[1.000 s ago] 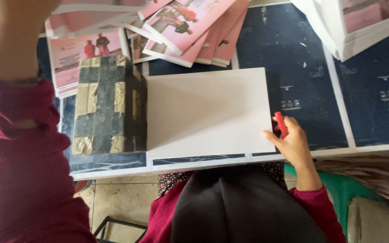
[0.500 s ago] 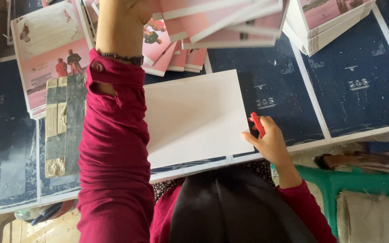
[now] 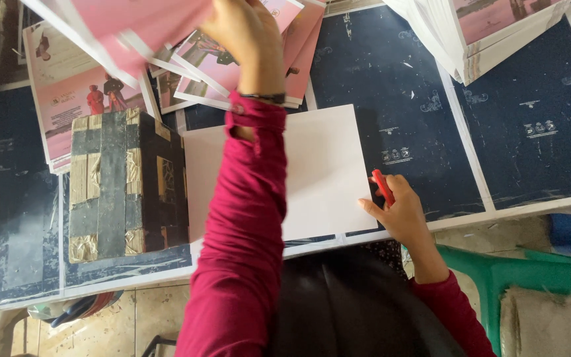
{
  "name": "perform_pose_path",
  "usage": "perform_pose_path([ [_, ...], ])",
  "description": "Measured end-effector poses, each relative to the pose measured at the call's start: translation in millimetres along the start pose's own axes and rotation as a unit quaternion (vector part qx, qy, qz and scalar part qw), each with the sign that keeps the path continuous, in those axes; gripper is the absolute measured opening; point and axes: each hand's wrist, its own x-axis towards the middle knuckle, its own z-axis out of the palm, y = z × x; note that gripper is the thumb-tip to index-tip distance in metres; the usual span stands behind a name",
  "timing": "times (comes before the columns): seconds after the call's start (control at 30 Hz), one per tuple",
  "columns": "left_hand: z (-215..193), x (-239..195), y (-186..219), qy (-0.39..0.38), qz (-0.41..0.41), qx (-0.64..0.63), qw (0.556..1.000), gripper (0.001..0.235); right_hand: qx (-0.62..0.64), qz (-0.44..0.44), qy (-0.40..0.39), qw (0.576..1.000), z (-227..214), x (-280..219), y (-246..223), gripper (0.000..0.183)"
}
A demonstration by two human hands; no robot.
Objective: Manually creasing printed sheets of paper using a hand tool against a guide block on a work table.
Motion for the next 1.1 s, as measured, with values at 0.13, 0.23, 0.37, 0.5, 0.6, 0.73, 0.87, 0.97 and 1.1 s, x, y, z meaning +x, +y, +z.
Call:
perform_pose_path([
  [0.13, -93, -4, -74, 0.028, -0.11, 0.079, 0.99, 0.054, -0.001, 0.012, -0.006, 1.0, -4, -3, -7, 0.053],
  [0.23, -139, -3, -110, -0.113, -0.341, 0.101, 0.928, 0.027, 0.033, -0.039, 0.027, 0.998, -5, -3, -12, 0.06],
  [0.37, -124, -61, 6, -0.401, -0.122, 0.423, 0.804, 0.024, 0.043, -0.061, 0.038, 0.997, -6, -4, -12, 0.049],
  [0.5, -172, -4, 36, -0.426, 0.433, 0.764, 0.218, 0.11, 0.041, -0.053, 0.027, 0.997, -4, -3, -7, 0.04],
  [0.6, -186, 25, 50, -0.44, 0.364, 0.796, 0.201, 0.096, 0.051, -0.057, 0.024, 0.997, -4, -2, -5, 0.04],
  [0.73, -187, 46, 58, -0.509, 0.289, 0.781, 0.22, 0.047, 0.025, -0.063, 0.032, 0.997, -4, -5, -5, 0.042],
  [0.87, -167, 71, 70, -0.561, 0.194, 0.773, 0.224, 0.054, 0.031, -0.047, 0.028, 0.998, -4, -6, -10, 0.044],
  [0.97, -160, 72, 71, -0.573, 0.181, 0.754, 0.264, 0.047, 0.033, -0.047, 0.031, 0.998, -4, -7, -12, 0.046],
  [1.1, -160, 28, 81, -0.535, 0.216, 0.721, 0.384, 0.051, 0.036, -0.064, 0.036, 0.997, -2, -7, -4, 0.039],
])
